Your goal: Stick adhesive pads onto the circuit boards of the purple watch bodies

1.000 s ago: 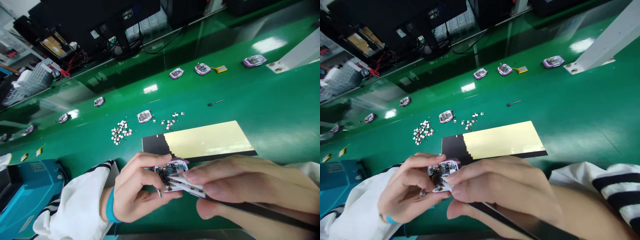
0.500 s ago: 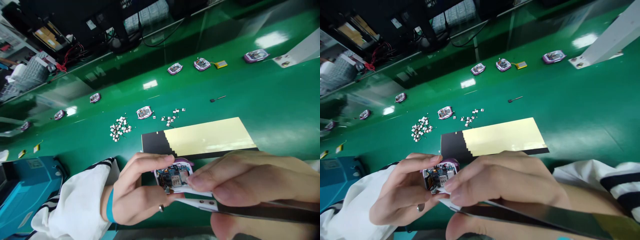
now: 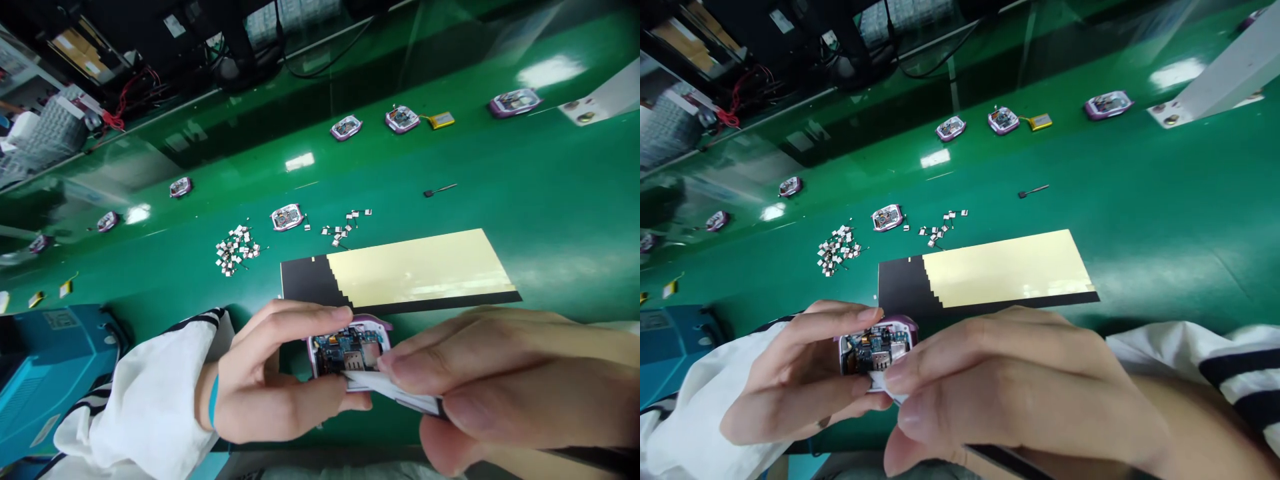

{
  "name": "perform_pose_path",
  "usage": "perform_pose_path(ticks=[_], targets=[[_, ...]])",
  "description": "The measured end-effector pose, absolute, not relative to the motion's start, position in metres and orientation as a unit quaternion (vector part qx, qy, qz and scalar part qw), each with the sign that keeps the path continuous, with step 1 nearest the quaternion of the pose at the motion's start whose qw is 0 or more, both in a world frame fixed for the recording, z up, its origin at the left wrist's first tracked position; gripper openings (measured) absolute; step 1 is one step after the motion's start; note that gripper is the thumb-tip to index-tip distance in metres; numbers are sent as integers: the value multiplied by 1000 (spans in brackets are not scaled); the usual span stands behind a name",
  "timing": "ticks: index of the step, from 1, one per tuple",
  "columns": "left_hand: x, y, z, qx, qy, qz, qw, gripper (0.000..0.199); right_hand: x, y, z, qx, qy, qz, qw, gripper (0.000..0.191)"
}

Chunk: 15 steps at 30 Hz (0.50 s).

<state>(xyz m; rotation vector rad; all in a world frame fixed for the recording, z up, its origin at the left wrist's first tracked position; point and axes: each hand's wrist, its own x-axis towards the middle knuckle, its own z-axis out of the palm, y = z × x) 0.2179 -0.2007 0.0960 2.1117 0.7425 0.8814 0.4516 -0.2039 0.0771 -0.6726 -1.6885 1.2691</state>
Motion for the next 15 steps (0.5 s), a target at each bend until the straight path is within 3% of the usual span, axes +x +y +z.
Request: perform_pose_path(ticks=[4, 6, 9, 15], targets=[[215, -195, 108, 831, 310, 291, 358, 17, 454, -199, 83, -132, -721, 493, 469, 51], [211, -193, 113, 846, 310, 256, 349, 21, 450, -204, 97, -150, -699, 526, 461, 42], [203, -190, 114, 875, 295, 198, 328, 13, 444, -213, 126, -319, -581, 624, 413, 24], [205, -182, 116, 921, 227, 181, 261, 17, 442, -213, 150, -345, -501, 714, 347, 36]])
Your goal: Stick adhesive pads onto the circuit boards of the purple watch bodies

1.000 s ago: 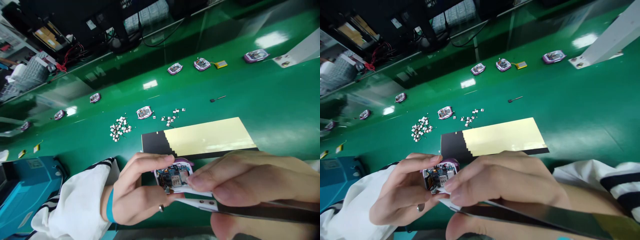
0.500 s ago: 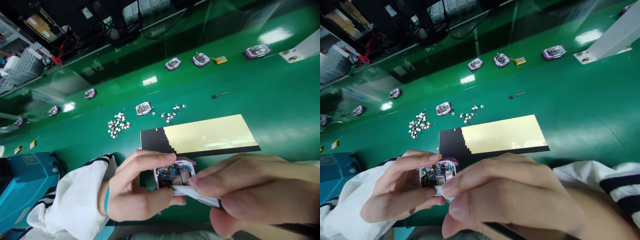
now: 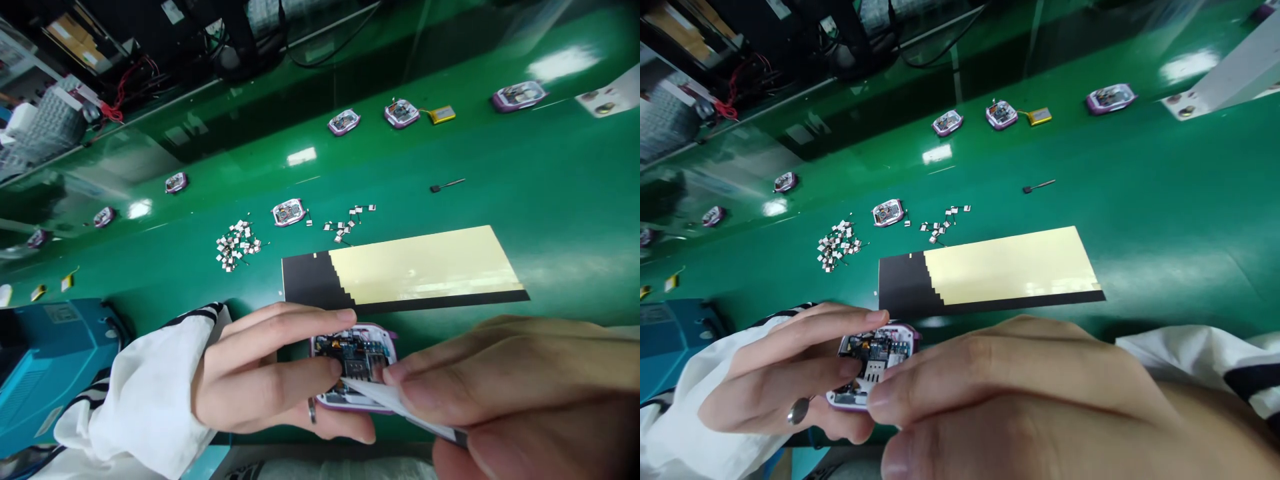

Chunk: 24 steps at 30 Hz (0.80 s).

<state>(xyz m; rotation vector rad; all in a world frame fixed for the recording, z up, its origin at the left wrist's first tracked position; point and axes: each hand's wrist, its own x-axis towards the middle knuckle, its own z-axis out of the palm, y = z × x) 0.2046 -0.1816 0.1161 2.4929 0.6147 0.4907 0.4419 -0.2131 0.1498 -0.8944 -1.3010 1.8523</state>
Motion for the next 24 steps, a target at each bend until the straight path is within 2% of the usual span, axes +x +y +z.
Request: perform_pose_path(ticks=[4, 7, 11, 13, 17, 21, 24], targets=[[213, -181, 118, 923, 216, 209, 242, 23, 446, -206, 148, -324, -534, 701, 344, 32], [214, -189, 115, 896, 275, 217, 274, 26, 448, -205, 146, -300, -586, 666, 351, 31], [210, -197, 109, 859, 332, 230, 314, 28, 443, -212, 142, -295, -571, 660, 389, 38], [208, -196, 109, 860, 326, 232, 318, 29, 440, -217, 141, -323, -554, 657, 397, 40], [206, -191, 112, 882, 288, 196, 319, 15, 438, -220, 141, -355, -562, 635, 394, 38], [208, -190, 112, 872, 302, 241, 302, 22, 440, -221, 135, -307, -618, 604, 399, 37], [212, -184, 113, 901, 234, 243, 272, 21, 442, -220, 129, -281, -637, 592, 405, 38]])
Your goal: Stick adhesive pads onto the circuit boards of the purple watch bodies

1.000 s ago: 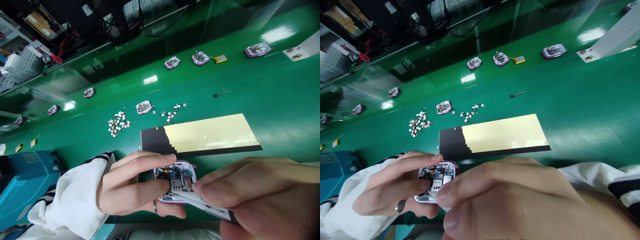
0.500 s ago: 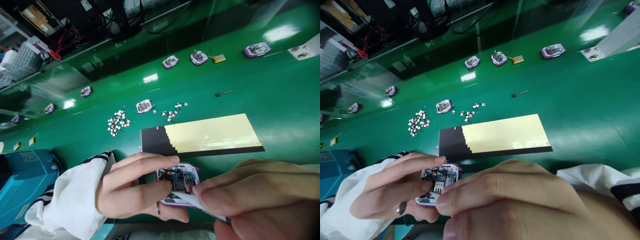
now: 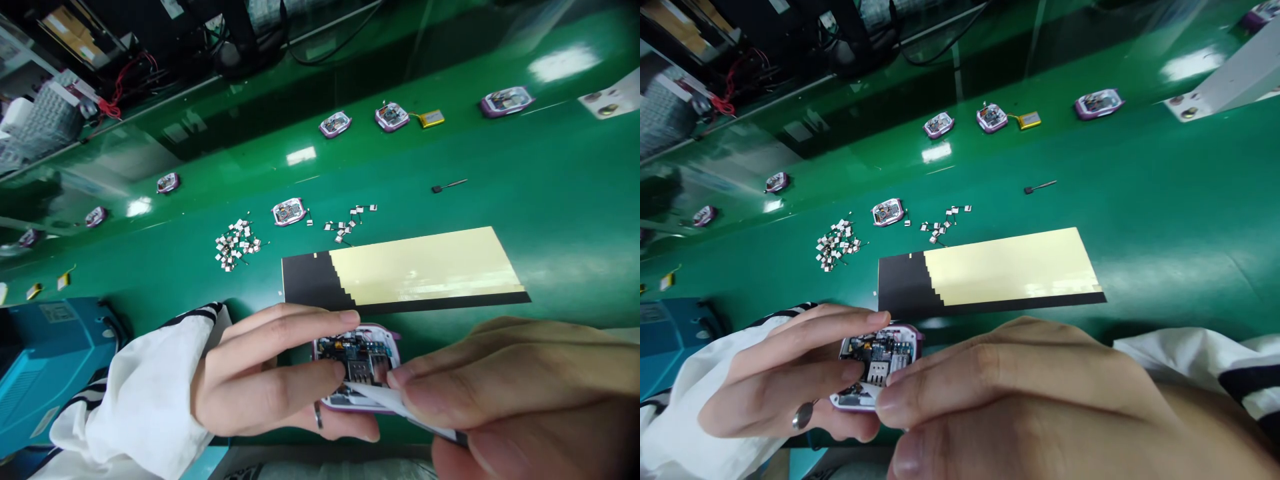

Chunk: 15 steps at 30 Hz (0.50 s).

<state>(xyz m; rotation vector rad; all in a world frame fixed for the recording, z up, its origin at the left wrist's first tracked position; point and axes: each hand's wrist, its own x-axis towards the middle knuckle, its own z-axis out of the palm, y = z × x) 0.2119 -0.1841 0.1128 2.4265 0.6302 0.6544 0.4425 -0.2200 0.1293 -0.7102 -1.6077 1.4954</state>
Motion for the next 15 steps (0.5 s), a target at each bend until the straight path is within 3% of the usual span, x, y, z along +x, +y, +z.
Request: perform_pose_path(ticks=[9, 15], targets=[[218, -172, 114, 908, 186, 278, 253, 18, 441, -208, 136, -317, -652, 570, 387, 23], [213, -174, 113, 909, 177, 269, 266, 15, 441, -208, 121, -255, -710, 488, 438, 35]])
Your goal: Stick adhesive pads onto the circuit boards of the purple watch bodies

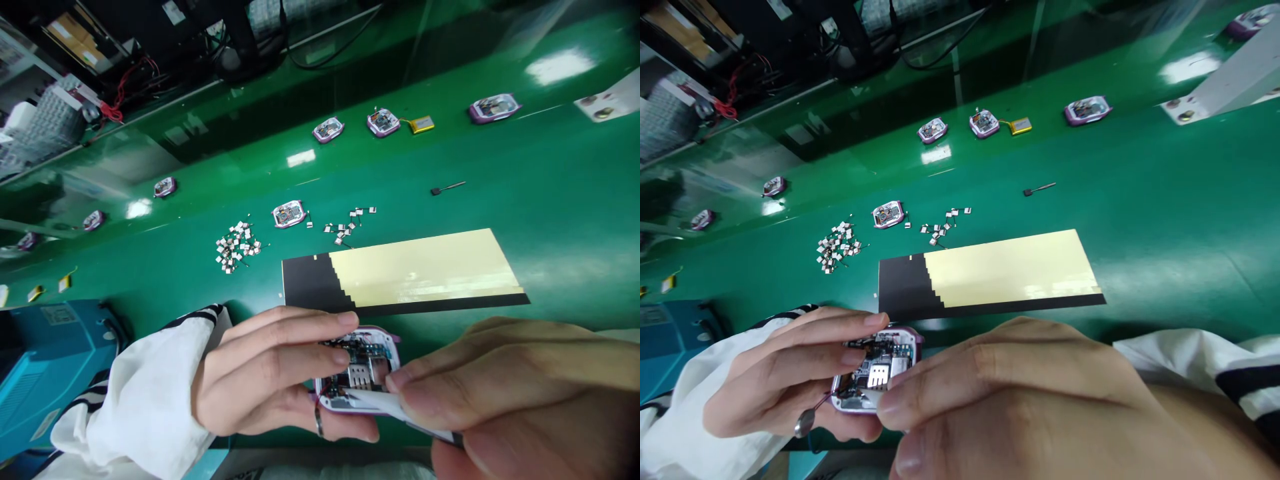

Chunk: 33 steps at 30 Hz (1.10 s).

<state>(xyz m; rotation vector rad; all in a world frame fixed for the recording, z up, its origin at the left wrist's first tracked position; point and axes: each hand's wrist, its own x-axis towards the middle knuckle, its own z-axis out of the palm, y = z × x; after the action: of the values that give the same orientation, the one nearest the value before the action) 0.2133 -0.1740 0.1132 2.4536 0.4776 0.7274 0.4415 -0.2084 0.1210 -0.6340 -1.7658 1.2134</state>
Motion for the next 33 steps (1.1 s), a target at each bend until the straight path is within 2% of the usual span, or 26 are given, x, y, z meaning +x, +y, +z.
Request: perform_pose_path(ticks=[5, 11, 15, 18, 23, 28, 32, 33], targets=[[204, -177, 114, 924, 172, 218, 263, 20, 440, -206, 111, -220, -706, 481, 471, 25], [203, -177, 112, 925, 168, 217, 264, 22, 448, -207, 95, -226, -701, 519, 434, 43], [207, -176, 115, 920, 168, 231, 269, 26, 450, -209, 93, -260, -679, 543, 420, 22], [206, -177, 117, 923, 165, 224, 264, 27, 446, -210, 101, -225, -669, 554, 441, 26], [203, -177, 115, 925, 168, 220, 261, 24, 442, -211, 109, -286, -651, 544, 446, 17], [202, -177, 114, 927, 161, 209, 267, 22, 448, -213, 96, -275, -696, 518, 415, 35], [203, -178, 114, 926, 161, 214, 268, 21, 440, -215, 107, -307, -684, 482, 454, 12], [203, -178, 115, 925, 163, 218, 264, 22, 437, -216, 110, -326, -667, 487, 460, 11]])
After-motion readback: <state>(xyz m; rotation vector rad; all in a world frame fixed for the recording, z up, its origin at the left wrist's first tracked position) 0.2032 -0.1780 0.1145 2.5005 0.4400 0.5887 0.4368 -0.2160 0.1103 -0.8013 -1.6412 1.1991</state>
